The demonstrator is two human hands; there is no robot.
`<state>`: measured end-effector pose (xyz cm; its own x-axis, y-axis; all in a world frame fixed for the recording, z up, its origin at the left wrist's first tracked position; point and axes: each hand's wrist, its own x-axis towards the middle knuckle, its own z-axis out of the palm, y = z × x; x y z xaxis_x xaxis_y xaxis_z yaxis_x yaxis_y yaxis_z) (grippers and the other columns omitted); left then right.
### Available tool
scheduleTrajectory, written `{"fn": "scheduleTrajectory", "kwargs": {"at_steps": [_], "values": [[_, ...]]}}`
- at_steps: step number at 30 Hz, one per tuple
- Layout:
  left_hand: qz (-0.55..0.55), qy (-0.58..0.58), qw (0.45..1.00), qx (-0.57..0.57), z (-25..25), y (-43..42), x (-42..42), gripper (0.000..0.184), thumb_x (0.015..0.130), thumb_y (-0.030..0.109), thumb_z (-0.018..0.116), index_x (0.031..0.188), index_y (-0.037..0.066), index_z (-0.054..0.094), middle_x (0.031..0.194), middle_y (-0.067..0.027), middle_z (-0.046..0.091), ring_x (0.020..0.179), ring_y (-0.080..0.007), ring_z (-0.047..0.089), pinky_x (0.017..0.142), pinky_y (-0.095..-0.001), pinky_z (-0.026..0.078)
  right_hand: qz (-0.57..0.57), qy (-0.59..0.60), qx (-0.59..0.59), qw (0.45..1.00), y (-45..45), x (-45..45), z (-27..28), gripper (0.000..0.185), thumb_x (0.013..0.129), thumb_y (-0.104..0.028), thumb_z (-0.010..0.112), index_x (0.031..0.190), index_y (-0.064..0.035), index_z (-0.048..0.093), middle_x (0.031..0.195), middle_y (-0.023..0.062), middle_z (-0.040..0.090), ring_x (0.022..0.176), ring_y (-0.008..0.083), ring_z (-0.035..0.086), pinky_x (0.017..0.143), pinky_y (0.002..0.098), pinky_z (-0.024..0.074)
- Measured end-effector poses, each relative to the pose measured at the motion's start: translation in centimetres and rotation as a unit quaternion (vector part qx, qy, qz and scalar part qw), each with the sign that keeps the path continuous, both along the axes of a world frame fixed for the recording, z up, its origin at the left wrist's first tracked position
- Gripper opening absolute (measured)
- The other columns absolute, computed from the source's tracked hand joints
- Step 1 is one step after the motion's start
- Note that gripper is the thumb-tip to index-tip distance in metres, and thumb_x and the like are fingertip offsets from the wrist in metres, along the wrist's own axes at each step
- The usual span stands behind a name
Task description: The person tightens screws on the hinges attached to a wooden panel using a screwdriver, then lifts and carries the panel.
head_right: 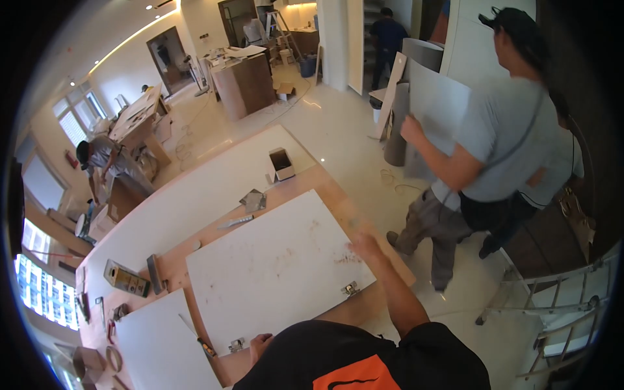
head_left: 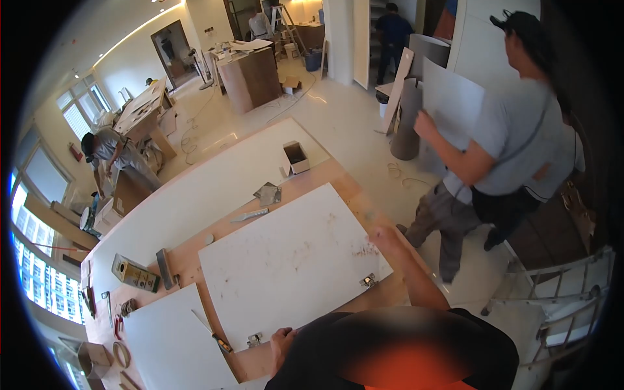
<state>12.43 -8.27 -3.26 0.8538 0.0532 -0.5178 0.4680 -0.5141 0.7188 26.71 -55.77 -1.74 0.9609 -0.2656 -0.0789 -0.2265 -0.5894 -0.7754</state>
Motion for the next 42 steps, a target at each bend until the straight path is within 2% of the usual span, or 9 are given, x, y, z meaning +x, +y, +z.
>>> {"fn": "scheduleTrajectory", "kwargs": {"at_steps": [2,4,7,10,13,30,37,39,42], "values": [[-0.007,-0.006,1.0,-0.001,0.3,-0.2,0.0,0.041,0.085,0.024,0.069,0.109,-0.009,0.07,0.096,-0.0213,0.074,0.09,-0.0254,0.071,0.083,-0.0349,0.055,0.055,0.041,0.001,0.998,2.6,-3.2,-2.5,0.041,0.08,-0.04,0.077,0.097,-0.004,0.067,0.079,0.0177,0.068,0.071,0.0279,0.066,0.065,0.0418,0.052],[-0.015,-0.012,1.0,-0.001,0.0,-0.4,0.1,0.041,0.086,0.024,0.069,0.109,-0.011,0.069,0.093,-0.0202,0.074,0.087,-0.0232,0.07,0.081,-0.0341,0.055,0.074,-0.045,0.038,0.996,5.7,-6.4,-1.7,0.044,0.08,-0.041,0.076,0.095,-0.0017,0.063,0.084,0.0204,0.068,0.075,0.0343,0.066,0.071,0.0438,0.0537],[-0.025,-0.011,1.0,0.002,-0.3,-0.5,0.5,0.041,0.086,0.024,0.069,0.11,-0.009,0.07,0.096,-0.0217,0.074,0.09,-0.0258,0.071,0.084,-0.0353,0.055,0.151,0.112,-0.096,0.978,6.7,-8.6,-3.3,0.041,0.08,-0.038,0.074,0.095,-0.0022,0.061,0.093,0.0205,0.066,0.089,0.0393,0.065,0.079,0.0472,0.0537],[-0.025,0.006,1.0,0.007,0.8,-1.0,0.9,0.041,0.084,0.026,0.069,0.11,-0.006,0.071,0.102,-0.0242,0.073,0.097,-0.0309,0.072,0.09,-0.0375,0.054,0.154,0.057,-0.165,0.972,7.9,-10.7,-3.7,0.049,0.078,-0.035,0.075,0.113,-0.0023,0.064,0.102,0.0211,0.065,0.098,0.0412,0.063,0.085,0.047,0.0523],[-0.024,0.009,1.0,0.005,0.2,-1.0,0.9,0.041,0.084,0.026,0.069,0.109,-0.007,0.071,0.101,-0.0239,0.073,0.096,-0.0307,0.072,0.089,-0.0372,0.054,0.131,0.039,-0.172,0.975,8.3,-11.5,-3.2,0.045,0.078,-0.034,0.075,0.11,-0.0048,0.063,0.105,0.0191,0.064,0.105,0.0384,0.061,0.088,0.0478,0.0513],[0.006,0.018,1.0,-0.006,0.8,-1.4,0.2,0.042,0.084,0.026,0.071,0.109,-0.007,0.071,0.103,-0.0229,0.074,0.096,-0.0286,0.072,0.088,-0.0365,0.055,0.17,0.035,-0.202,0.964,8.1,-10.9,-2.8,0.037,0.075,-0.032,0.076,0.101,-0.0081,0.065,0.101,0.0165,0.063,0.102,0.0375,0.06,0.086,0.0468,0.0518],[-0.117,-0.08,0.984,0.111,-2.2,-0.4,-0.1,0.05,0.086,0.047,0.061,0.102,0.001,0.074,0.106,-0.0248,0.07,0.102,-0.0407,0.067,0.089,-0.0466,0.053,0.202,0.012,-0.183,0.962,6.3,-10.5,-7.6,0.045,0.069,-0.033,0.077,0.104,-0.0061,0.065,0.1,0.0175,0.063,0.101,0.0395,0.059,0.088,0.0493,0.0495],[-0.101,-0.03,0.985,0.137,-0.3,-1.3,-0.1,0.045,0.087,0.042,0.059,0.101,0.001,0.072,0.103,-0.0243,0.07,0.101,-0.0428,0.065,0.09,-0.0476,0.051,0.21,-0.008,-0.162,0.964,6.3,-10.6,-5.6,0.048,0.07,-0.031,0.078,0.108,-0.0053,0.065,0.101,0.0175,0.063,0.1,0.0392,0.06,0.088,0.0488,0.0494],[-0.022,-0.095,0.986,0.132,0.2,-0.4,-1.0,0.043,0.087,0.034,0.061,0.107,-0.003,0.07,0.106,-0.0243,0.07,0.103,-0.041,0.065,0.092,-0.0465,0.051,0.191,0.034,-0.186,0.963,8.3,-11.2,-2.3,0.054,0.069,-0.025,0.08,0.117,-0.0045,0.064,0.104,0.0172,0.064,0.101,0.0367,0.062,0.089,0.0461,0.0505]]}}
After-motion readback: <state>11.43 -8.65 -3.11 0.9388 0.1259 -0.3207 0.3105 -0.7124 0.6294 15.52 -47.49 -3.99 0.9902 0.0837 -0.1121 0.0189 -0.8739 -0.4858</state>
